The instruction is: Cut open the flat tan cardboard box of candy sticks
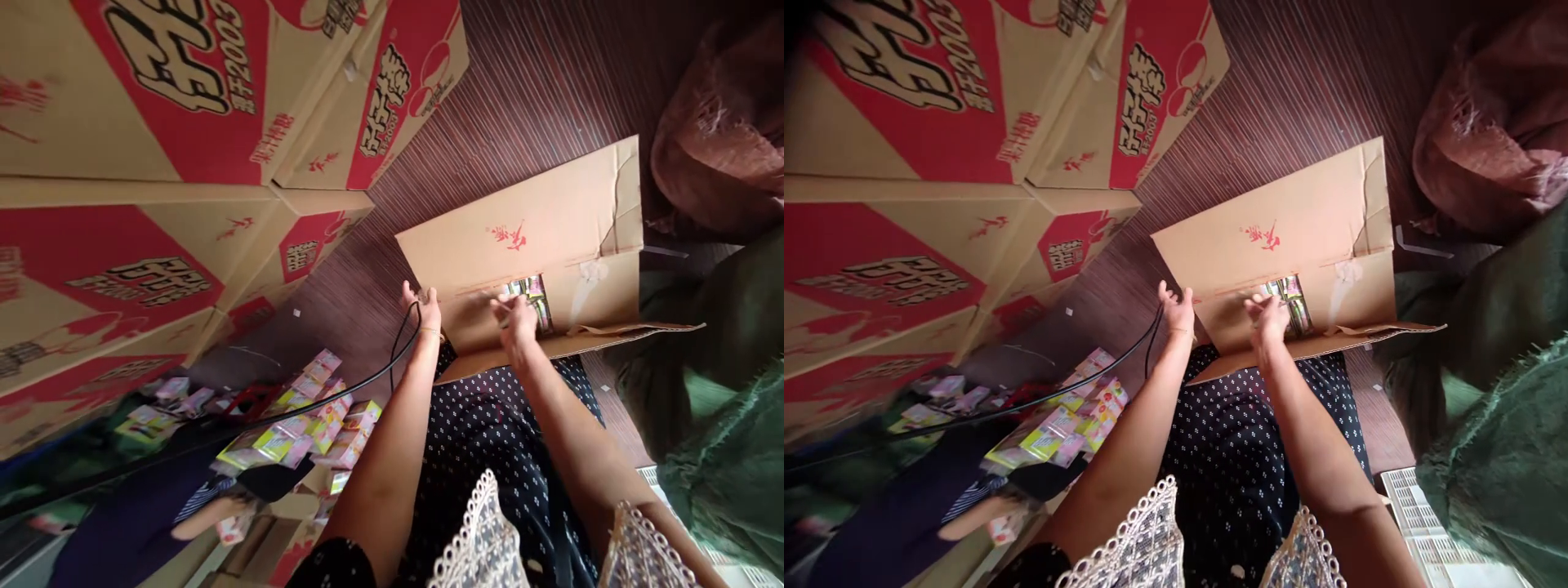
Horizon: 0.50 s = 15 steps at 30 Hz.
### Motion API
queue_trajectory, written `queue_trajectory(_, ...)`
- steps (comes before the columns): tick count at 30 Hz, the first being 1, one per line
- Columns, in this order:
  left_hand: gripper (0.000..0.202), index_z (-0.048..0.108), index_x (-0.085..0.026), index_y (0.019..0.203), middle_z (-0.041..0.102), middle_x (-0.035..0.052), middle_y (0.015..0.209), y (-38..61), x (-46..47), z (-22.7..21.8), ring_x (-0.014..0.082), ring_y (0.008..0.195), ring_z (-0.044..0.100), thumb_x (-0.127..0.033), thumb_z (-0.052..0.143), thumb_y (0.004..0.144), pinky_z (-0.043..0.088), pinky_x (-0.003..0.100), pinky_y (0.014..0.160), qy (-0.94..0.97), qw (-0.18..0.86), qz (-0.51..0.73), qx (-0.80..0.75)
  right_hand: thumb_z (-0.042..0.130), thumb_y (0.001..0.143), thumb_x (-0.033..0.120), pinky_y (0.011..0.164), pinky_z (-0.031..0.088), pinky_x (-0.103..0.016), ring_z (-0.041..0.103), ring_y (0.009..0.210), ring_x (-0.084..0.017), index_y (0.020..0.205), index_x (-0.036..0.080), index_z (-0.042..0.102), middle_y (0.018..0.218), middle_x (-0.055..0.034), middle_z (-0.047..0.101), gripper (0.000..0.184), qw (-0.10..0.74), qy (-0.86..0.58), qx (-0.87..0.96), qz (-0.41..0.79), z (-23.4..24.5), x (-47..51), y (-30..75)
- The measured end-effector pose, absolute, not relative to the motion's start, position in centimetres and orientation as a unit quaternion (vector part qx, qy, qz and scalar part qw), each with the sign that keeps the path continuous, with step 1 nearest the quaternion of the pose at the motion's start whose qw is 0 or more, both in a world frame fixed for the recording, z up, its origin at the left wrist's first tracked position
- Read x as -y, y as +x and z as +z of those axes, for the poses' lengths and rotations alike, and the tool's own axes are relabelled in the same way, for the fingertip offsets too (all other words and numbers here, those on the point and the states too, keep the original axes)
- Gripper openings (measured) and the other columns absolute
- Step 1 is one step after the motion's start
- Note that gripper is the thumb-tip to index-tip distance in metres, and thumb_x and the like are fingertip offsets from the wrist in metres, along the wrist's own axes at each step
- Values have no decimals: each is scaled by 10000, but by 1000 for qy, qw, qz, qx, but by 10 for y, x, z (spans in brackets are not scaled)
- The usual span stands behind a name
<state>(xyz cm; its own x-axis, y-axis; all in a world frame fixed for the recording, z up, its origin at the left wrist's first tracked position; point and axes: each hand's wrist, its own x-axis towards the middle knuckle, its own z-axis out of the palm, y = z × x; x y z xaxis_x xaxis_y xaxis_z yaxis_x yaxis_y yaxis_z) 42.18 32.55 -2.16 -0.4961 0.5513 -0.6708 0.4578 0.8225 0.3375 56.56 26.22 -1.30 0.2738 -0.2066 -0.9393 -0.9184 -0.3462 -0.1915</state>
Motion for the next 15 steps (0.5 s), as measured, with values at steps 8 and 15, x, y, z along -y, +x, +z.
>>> queue_trajectory(8,277,677,-151,1062,732,98,1049,408,-347,-43,239,1109,661,-209,702,792,530,310,924,301,407,-24,-862,316,1039,147,630,539,-215,593,601,-62,811,202,475,663,80,569,283,324,-695,-454,454,-17,-278,476)
queue_trajectory(15,111,686,-148,744,682,6,722,384,-353,-42,162,776,664,-227,749,789,509,244,726,233,599,62,-764,356,1014,106,637,584,-255,665,602,-112,855,209,463,627,43,623,218,328,-712,-436,443,-29,-275,465)
